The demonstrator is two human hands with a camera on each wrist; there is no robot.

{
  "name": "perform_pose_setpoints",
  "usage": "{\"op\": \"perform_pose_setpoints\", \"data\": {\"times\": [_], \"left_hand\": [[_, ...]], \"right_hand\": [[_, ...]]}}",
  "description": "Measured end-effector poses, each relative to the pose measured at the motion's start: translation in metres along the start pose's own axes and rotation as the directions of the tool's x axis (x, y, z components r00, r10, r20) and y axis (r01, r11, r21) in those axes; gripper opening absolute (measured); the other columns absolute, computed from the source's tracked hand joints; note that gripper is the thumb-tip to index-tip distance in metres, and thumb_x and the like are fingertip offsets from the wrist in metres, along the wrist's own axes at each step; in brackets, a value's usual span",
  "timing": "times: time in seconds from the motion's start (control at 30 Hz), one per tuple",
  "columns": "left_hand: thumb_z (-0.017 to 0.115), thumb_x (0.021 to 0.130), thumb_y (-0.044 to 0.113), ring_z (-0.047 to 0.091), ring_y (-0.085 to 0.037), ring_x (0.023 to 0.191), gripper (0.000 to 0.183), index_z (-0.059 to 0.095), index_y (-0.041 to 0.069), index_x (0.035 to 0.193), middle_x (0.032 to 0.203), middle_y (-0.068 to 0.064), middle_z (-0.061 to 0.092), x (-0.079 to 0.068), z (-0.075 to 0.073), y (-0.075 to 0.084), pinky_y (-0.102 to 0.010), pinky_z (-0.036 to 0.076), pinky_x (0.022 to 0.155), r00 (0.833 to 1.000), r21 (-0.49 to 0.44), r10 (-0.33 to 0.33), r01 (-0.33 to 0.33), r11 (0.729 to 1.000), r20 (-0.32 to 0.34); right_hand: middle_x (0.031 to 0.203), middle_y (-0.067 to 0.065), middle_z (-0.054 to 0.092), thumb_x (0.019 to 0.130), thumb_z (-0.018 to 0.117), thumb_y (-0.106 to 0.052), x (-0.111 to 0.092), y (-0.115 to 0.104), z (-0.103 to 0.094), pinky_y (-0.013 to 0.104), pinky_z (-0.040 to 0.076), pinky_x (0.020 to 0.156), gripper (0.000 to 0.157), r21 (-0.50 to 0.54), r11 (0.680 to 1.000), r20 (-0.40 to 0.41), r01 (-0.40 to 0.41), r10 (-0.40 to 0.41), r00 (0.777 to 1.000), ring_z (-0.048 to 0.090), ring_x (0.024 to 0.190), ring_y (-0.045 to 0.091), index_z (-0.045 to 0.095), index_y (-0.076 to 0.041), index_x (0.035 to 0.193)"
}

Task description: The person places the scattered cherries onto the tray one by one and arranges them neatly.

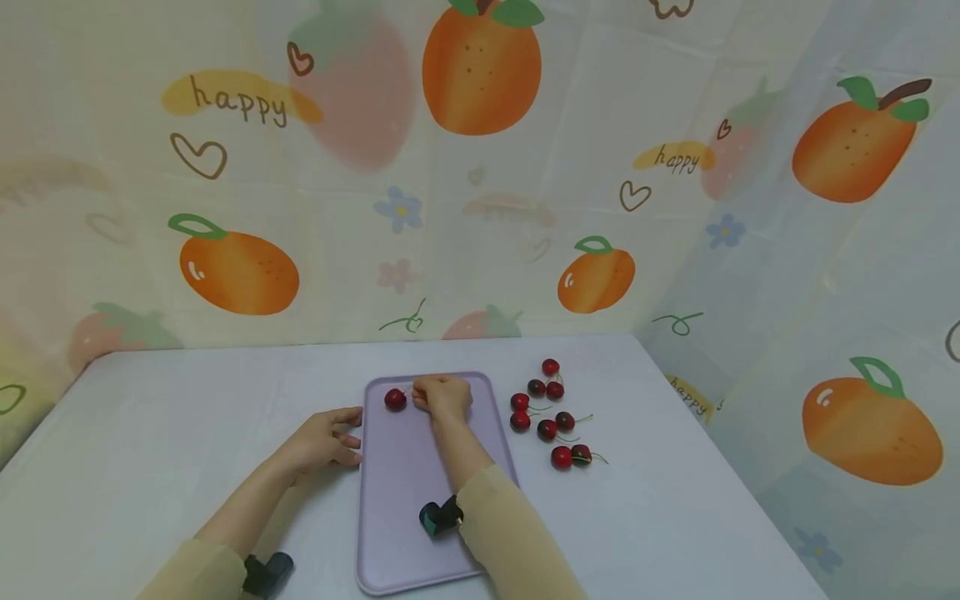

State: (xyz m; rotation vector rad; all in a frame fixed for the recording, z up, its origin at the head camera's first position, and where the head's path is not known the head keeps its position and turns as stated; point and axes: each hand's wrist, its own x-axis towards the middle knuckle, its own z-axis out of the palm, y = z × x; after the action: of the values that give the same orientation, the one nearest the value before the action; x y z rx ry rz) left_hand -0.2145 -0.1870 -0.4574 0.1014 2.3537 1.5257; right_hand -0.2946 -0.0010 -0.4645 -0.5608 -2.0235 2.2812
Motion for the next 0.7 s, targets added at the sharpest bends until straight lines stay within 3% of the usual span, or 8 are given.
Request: {"op": "perform_pose_setpoints", "data": {"times": [0.47, 0.7], "left_hand": [[0.073, 0.075, -0.008, 0.063, -0.018, 0.098, 0.085, 0.030, -0.012, 0.148, 0.144, -0.033, 0.043, 0.0006, -0.0001, 0.0015, -0.027, 0.059, 0.075, 1.000, -0.004, -0.001, 0.001, 1.000, -0.005], [0.073, 0.076, -0.007, 0.064, -0.020, 0.101, 0.085, 0.030, -0.012, 0.148, 0.144, -0.034, 0.043, 0.0011, -0.0001, 0.0006, -0.027, 0.059, 0.075, 1.000, 0.011, 0.004, -0.004, 1.000, -0.003]], "right_hand": [[0.074, 0.019, 0.076, 0.070, 0.074, 0.001, 0.0048, -0.0022, -0.0012, 0.023, 0.059, 0.053, 0.014, -0.112, 0.994, -0.061, -0.017, 0.011, 0.998, 0.064, 0.049, 0.008, 0.076, 0.005, 0.083], [0.070, 0.018, 0.075, 0.069, 0.078, -0.001, 0.0080, -0.0010, -0.0035, 0.024, 0.059, 0.053, 0.013, -0.142, 0.990, -0.080, 0.010, -0.022, 0.997, 0.066, 0.051, 0.011, 0.076, 0.005, 0.081]]}}
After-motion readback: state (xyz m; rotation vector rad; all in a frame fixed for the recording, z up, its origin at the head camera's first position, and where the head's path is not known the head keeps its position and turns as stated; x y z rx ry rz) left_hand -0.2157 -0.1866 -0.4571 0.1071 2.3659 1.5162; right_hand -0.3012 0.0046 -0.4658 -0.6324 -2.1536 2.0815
